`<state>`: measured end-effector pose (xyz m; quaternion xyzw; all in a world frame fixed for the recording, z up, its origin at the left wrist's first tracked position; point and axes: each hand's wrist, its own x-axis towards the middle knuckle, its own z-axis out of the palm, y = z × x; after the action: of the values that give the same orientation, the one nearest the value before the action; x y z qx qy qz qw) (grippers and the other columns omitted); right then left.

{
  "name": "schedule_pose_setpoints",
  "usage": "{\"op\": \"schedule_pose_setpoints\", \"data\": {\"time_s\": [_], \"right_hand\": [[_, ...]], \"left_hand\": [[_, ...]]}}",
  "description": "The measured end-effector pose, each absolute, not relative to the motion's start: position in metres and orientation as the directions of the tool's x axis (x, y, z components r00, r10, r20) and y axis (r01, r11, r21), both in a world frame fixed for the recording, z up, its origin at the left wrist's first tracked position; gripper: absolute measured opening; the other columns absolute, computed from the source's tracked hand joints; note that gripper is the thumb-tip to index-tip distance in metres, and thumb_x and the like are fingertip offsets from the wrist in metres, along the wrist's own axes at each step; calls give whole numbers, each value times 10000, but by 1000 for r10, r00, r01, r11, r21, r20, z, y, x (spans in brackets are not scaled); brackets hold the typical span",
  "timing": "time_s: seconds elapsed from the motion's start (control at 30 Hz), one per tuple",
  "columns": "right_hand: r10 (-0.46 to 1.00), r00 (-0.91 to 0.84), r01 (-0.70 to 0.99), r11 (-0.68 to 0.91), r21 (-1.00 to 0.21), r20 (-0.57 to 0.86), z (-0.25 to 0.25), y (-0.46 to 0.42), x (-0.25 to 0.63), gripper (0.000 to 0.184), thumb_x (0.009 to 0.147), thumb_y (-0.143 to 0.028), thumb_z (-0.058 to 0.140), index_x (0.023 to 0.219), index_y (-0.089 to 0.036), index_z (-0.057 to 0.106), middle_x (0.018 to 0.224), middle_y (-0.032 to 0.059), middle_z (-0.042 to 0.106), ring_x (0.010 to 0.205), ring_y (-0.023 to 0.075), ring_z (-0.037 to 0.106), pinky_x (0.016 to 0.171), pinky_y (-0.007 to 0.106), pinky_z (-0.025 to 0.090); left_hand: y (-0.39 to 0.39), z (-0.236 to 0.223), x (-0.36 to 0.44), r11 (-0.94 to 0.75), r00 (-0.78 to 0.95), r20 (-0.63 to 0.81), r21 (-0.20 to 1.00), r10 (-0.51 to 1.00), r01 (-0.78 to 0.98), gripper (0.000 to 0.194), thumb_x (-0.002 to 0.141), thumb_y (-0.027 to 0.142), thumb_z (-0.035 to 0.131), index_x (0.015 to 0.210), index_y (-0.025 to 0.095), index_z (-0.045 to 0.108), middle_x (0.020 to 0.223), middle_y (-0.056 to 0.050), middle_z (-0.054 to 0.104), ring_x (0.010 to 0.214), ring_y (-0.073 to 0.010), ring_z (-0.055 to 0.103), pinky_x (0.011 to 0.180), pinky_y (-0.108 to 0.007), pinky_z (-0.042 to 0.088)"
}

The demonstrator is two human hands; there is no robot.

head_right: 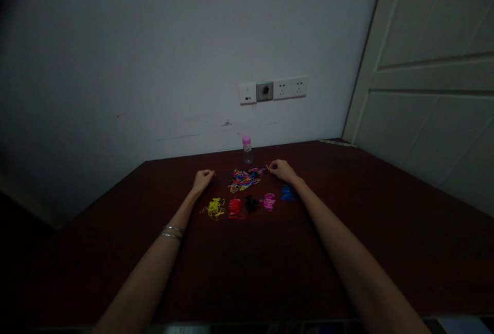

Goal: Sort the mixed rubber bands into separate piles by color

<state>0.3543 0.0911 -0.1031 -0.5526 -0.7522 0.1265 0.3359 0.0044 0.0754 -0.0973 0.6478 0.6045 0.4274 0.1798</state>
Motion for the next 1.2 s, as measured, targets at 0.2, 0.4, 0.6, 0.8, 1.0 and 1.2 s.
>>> {"op": "schedule_pose_setpoints", "data": {"time_s": [0.2,0.4,0.6,0.8,1.0,1.2], "right_hand": [[817,-87,620,492,-611,570,-79,77,346,164,706,-271,551,728,-154,662,769,59,666,716,174,589,664,267,442],[705,29,466,617,-634,708,-47,51,327,208,732,-339,562,759,-155,654,756,50,659,703,165,577,670,277,445],[667,48,363,682,-635,744,-29,26,311,223,752,-354,565,770,-147,646,755,44,650,688,153,569,665,272,442],[655,-1,380,699,-606,756,-29,15,307,192,751,-327,573,780,-150,641,763,44,644,704,157,569,674,279,443],[660,-67,399,705,-586,748,-37,15,302,172,764,-312,557,783,-159,632,770,48,637,706,157,568,642,270,443],[642,-234,427,743,-516,730,-41,8,292,141,792,-283,535,793,-171,620,768,32,615,678,134,548,617,251,425]], "left_hand": [[74,-95,6,-217,-86,343,749,935,626,320,710,360,471,619,121,663,567,-26,604,586,-148,533,566,-233,356],[74,-94,7,-209,-90,336,750,937,628,301,709,343,478,623,122,664,560,-24,607,587,-149,542,579,-234,367],[72,-91,9,-197,-96,326,754,940,627,285,706,332,487,615,126,664,584,-25,627,609,-151,554,598,-232,377],[72,-92,8,-214,-153,377,766,914,606,286,701,341,490,612,133,665,606,-32,636,630,-158,565,598,-232,375],[66,-62,31,-351,-72,430,812,900,467,300,695,380,556,645,109,675,626,-45,637,605,-131,538,579,-222,372],[40,-17,76,-372,219,312,865,925,336,407,643,404,663,914,102,694,620,-35,637,442,-68,417,441,-205,300]]}}
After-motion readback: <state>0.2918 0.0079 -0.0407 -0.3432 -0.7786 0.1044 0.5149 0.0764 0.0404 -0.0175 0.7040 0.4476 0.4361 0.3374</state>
